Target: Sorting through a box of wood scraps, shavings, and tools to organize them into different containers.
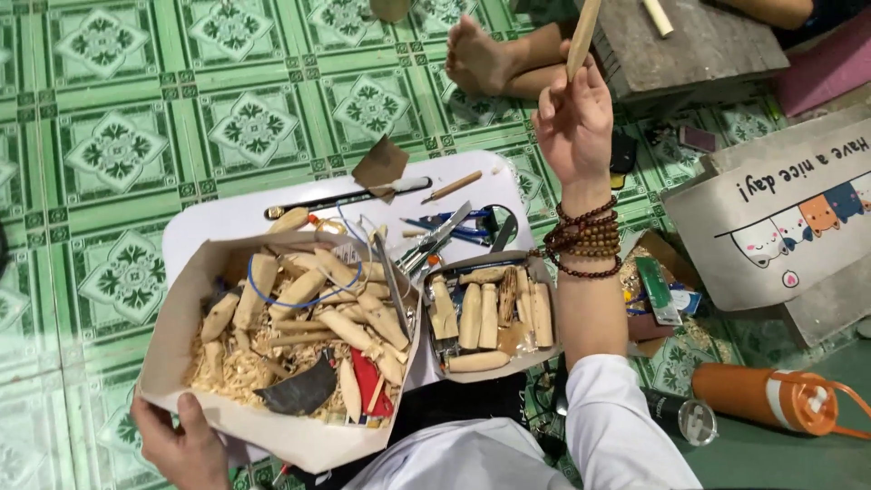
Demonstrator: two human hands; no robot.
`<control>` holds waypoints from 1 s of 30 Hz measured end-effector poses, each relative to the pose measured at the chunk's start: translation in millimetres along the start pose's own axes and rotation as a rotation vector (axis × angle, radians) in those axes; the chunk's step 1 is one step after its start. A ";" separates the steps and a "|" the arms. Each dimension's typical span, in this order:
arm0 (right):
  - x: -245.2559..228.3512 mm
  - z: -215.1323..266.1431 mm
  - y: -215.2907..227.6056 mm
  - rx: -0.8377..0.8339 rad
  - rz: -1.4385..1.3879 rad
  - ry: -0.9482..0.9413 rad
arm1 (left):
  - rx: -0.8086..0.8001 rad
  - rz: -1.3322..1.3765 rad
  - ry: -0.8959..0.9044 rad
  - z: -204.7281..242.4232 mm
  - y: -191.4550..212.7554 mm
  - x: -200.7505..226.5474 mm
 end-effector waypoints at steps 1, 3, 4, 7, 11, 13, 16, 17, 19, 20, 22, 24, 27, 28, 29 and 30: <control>0.2 0.1 6.0 0.059 -0.015 0.000 | 0.017 -0.044 -0.006 1.4 1.4 -1.8; -1.0 0.7 12.3 0.117 -0.031 -0.002 | 0.034 -0.091 -0.012 2.1 1.6 -2.9; -2.8 1.0 12.7 0.115 -0.041 0.005 | 0.029 -0.064 -0.026 1.4 0.2 -1.5; 5.1 5.1 25.7 0.107 -0.093 0.019 | 0.025 -0.055 -0.033 3.2 3.2 0.6; 11.1 6.2 33.9 -0.045 -0.358 -0.036 | 0.020 -0.062 -0.024 4.6 4.3 -7.1; 10.5 7.5 33.6 -0.048 -0.423 -0.058 | 0.019 -0.067 -0.015 4.5 4.9 -8.2; 11.4 8.1 34.2 -0.057 -0.521 -0.073 | 0.020 -0.077 -0.008 3.4 4.2 -4.7; 11.7 8.3 34.7 -0.061 -0.556 -0.069 | 0.022 -0.084 -0.009 3.2 3.7 -2.6; 10.2 8.6 31.5 -0.061 -0.564 -0.064 | 0.028 -0.094 -0.020 3.8 4.0 -3.3; 9.5 7.9 29.7 -0.060 -0.573 -0.059 | 0.033 -0.105 -0.031 3.7 4.0 -3.6; 8.8 7.5 27.2 -0.069 -0.557 -0.060 | 0.037 -0.101 -0.018 3.5 3.4 -6.0; 10.7 8.5 28.8 -0.071 -0.542 -0.064 | 0.037 -0.102 -0.001 5.3 4.7 -8.9; 13.7 8.3 35.4 -0.062 -0.548 -0.069 | 0.033 -0.102 0.003 5.7 5.3 -10.5; 14.2 8.2 36.5 -0.016 -0.523 -0.069 | 0.031 -0.097 0.001 5.7 5.5 -9.4; 14.1 6.2 37.6 0.026 -0.498 -0.067 | 0.031 -0.090 -0.003 4.8 4.4 -8.4; 12.4 6.8 32.9 0.022 -0.497 -0.064 | 0.033 -0.087 -0.005 5.3 4.7 -12.3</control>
Point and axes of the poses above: each hand's wrist, its own z-axis away from the middle knuckle, its own y-axis out of the back of the hand, x = y × z, the point moved 3 cm from there along -z, towards the middle knuckle, and after that the axes turned 12 degrees about z, right-handed, at the moved point
